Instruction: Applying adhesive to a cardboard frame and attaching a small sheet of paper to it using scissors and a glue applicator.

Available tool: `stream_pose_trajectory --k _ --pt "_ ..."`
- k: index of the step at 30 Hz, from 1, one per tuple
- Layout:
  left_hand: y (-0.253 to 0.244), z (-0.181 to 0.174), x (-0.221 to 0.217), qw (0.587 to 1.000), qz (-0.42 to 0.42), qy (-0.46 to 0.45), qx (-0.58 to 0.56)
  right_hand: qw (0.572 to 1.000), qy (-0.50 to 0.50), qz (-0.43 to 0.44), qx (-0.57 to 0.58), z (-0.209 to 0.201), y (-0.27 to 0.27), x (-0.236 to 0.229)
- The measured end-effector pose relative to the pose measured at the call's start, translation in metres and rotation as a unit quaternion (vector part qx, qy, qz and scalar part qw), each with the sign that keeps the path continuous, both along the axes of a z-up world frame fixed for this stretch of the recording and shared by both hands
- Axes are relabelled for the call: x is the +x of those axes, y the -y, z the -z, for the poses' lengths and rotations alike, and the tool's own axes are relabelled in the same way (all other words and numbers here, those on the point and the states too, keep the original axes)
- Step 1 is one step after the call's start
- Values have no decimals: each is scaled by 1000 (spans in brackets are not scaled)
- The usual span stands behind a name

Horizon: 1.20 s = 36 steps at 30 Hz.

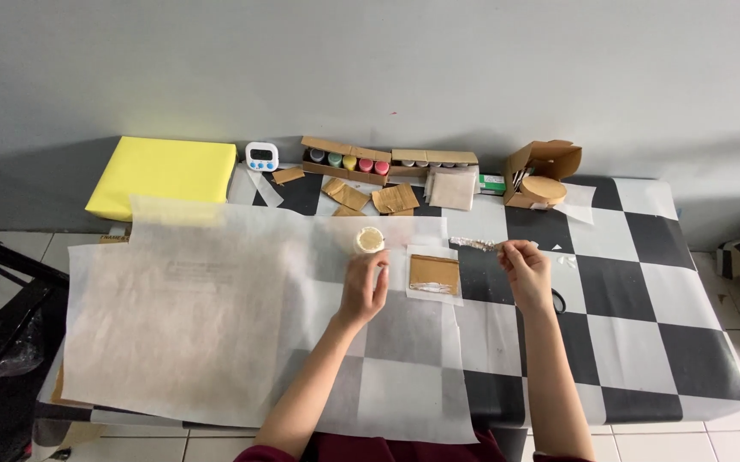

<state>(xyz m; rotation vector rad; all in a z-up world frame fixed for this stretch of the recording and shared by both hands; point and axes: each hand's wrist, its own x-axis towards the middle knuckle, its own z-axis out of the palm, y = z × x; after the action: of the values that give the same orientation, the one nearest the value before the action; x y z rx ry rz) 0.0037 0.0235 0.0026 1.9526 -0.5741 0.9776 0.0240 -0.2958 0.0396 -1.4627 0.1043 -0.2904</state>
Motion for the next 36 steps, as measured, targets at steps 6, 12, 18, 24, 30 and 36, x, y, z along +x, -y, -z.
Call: stream_pose_trajectory --k 6,12,18,24,30,36 --pt "17 -11 -41 962 130 -160 180 990 -67 -46 -118 15 -16 -3" --pt "25 -6 -55 941 127 -192 249 978 -68 -36 -194 43 -24 5" --pt "20 -8 -22 936 64 -239 250 977 -54 -28 -205 36 -36 0" --pt "20 -24 -22 966 87 -213 118 971 -81 -38 -222 31 -44 -15" --pt "35 17 -33 946 104 -202 230 959 -81 -90 -257 39 -38 -4" --pt "61 -25 -61 881 98 -311 342 968 -29 -116 -221 36 -35 27"
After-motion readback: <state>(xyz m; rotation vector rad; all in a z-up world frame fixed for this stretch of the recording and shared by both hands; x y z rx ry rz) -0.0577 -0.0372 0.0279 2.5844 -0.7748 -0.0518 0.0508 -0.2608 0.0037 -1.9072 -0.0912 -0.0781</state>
